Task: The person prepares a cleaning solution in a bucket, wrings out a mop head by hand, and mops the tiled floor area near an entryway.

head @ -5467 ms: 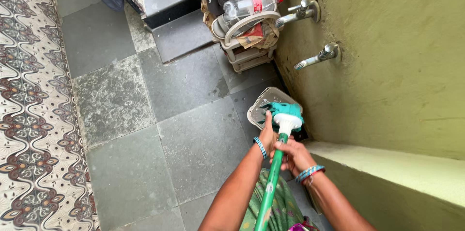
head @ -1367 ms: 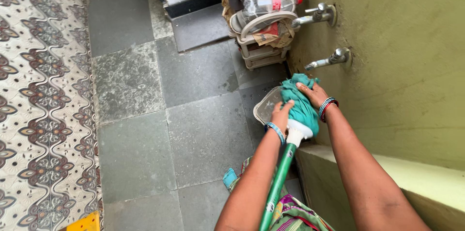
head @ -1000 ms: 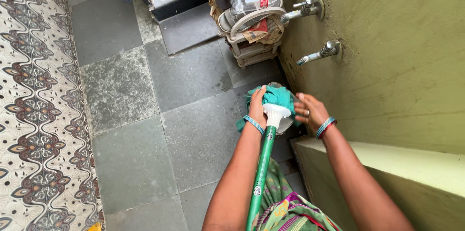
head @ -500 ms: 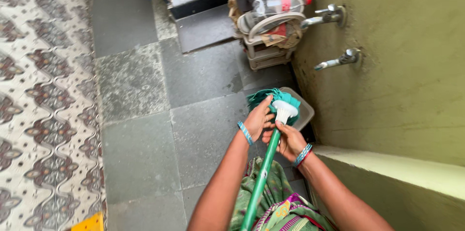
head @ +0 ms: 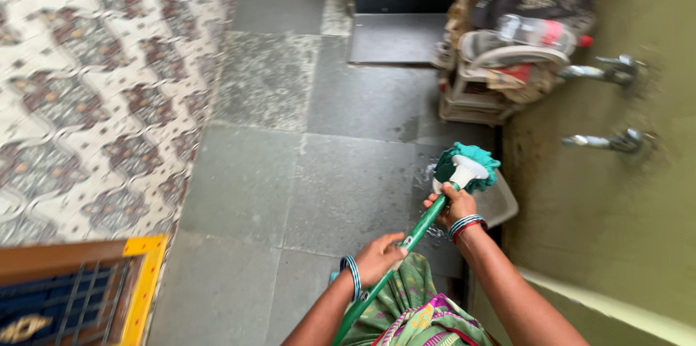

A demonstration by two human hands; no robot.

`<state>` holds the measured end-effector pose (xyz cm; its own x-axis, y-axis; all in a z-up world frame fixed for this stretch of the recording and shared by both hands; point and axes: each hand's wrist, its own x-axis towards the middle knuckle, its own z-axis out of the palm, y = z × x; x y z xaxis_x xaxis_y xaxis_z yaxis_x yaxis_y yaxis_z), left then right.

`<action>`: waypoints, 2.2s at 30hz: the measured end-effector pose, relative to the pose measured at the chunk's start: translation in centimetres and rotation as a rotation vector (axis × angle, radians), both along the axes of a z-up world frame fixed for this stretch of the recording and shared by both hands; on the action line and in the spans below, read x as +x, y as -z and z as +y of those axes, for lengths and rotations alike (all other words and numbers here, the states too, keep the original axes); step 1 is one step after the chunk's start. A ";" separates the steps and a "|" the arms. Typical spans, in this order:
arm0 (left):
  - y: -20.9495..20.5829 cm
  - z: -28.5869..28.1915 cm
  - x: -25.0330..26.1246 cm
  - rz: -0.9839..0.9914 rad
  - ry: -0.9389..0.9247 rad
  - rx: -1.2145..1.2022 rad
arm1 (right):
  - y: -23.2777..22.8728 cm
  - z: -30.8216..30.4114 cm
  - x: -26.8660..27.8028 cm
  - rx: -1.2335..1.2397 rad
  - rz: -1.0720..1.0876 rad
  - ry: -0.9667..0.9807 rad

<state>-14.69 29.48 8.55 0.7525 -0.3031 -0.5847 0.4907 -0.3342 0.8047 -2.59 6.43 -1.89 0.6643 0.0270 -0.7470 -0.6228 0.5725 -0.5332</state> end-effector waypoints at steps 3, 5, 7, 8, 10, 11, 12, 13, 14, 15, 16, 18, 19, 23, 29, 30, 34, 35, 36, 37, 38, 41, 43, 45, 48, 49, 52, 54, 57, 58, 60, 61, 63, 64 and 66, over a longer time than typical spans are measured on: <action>-3.2 2.8 -2.4 -0.093 -0.066 0.181 | 0.9 3.4 1.9 -0.014 -0.002 -0.026; -6.3 5.1 -2.7 -0.096 -0.122 0.370 | 1.4 6.3 3.3 0.053 0.001 -0.031; -9.4 7.7 -3.1 -0.150 -0.121 0.467 | 1.7 9.5 4.3 0.068 0.015 -0.057; -10.9 9.1 -3.4 -0.175 -0.120 0.516 | 1.7 11.2 4.7 0.047 0.025 -0.079; -13.6 12.0 -4.6 -0.180 -0.082 0.599 | 1.1 14.5 5.8 0.030 0.048 -0.103; -14.8 13.7 -5.4 -0.179 -0.063 0.640 | 0.8 16.3 6.1 0.033 0.065 -0.104; -15.8 15.4 -6.2 -0.183 -0.071 0.679 | 0.4 18.1 6.5 0.035 0.083 -0.104; -16.7 16.9 -7.1 -0.182 -0.082 0.718 | -0.1 19.8 7.0 0.042 0.095 -0.109; -17.4 18.5 -8.2 -0.179 -0.091 0.758 | -0.6 21.5 7.5 0.048 0.107 -0.114; -17.9 20.4 -9.6 -0.119 -0.110 0.785 | -0.9 23.6 7.8 0.053 0.121 -0.119; -18.4 22.3 -11.2 -0.058 -0.128 0.810 | -1.3 25.6 8.2 0.033 0.102 -0.171; -19.3 25.6 -14.7 -0.030 -0.192 0.890 | -2.3 29.1 9.6 -0.007 0.062 -0.275; -19.8 27.1 -16.8 -0.066 -0.240 0.951 | -2.8 31.1 10.3 -0.004 0.034 -0.296; -23.0 32.3 -23.9 0.022 -0.419 1.230 | -5.2 39.6 11.5 0.151 -0.091 -0.401; -25.3 35.3 -28.4 0.141 -0.544 1.401 | -8.6 48.9 4.4 0.315 -0.372 -0.757; -24.4 35.8 -28.3 0.143 -0.515 1.419 | -10.1 49.9 2.4 0.294 -0.403 -0.846; -16.9 38.3 -26.7 0.201 -0.398 1.381 | -14.8 53.4 -4.2 0.105 -0.605 -1.291; -14.3 39.2 -26.3 0.260 -0.396 1.349 | -15.1 54.1 -5.3 0.048 -0.613 -1.375; -11.6 40.3 -25.8 0.319 -0.394 1.316 | -15.2 54.8 -6.2 -0.010 -0.620 -1.459; -9.1 41.4 -25.3 0.348 -0.413 1.353 | -15.0 55.2 -6.7 -0.067 -0.626 -1.542; -6.7 42.5 -24.8 0.377 -0.433 1.389 | -14.5 55.4 -6.9 -0.075 -0.615 -1.574; -1.8 44.6 -23.1 0.485 -0.414 1.426 | -12.4 56.1 -7.2 -0.111 -0.590 -1.646; -1.3 46.2 -21.5 0.451 -0.293 1.487 | -11.6 56.4 -7.1 -0.153 -0.589 -1.672; -2.0 48.2 -19.3 0.296 -0.164 1.596 | -11.4 57.4 -7.3 -0.174 -0.602 -1.649; -3.1 49.1 -14.2 0.075 -0.104 1.773 | -11.4 59.6 -7.3 -0.167 -0.615 -1.623; -3.7 48.8 -12.2 0.059 -0.041 1.765 | -11.3 60.5 -7.3 -0.153 -0.625 -1.615; -5.6 47.2 -7.1 -0.001 0.247 1.884 | -9.8 62.0 -6.6 -0.083 -0.797 -1.563; -7.0 46.2 -4.4 -0.099 0.449 1.949 | -8.0 63.2 -5.8 -0.047 -0.979 -1.498; -8.6 45.6 -1.8 -0.109 0.658 2.001 | -5.8 63.7 -4.0 0.030 -1.236 -1.361; -9.0 45.4 -0.7 -0.187 0.683 1.990 | -5.3 63.9 -3.2 0.058 -1.318 -1.308; -9.5 45.2 1.2 -0.331 0.726 1.969 | -5.1 65.1 -1.8 -0.097 -1.378 -1.322; -9.2 45.2 1.6 -0.359 0.654 2.032 | -5.0 65.7 -1.0 -0.176 -1.406 -1.331; -8.6 44.9 2.0 -0.403 0.500 2.154 | -5.1 66.9 0.3 -0.332 -1.463 -1.348; -8.8 45.2 2.1 -0.474 0.521 2.021 | -5.2 67.4 0.9 -0.408 -1.492 -1.357; -9.8 46.3 1.8 -0.608 0.554 1.748 | -6.0 68.4 2.3 -0.427 -1.515 -1.355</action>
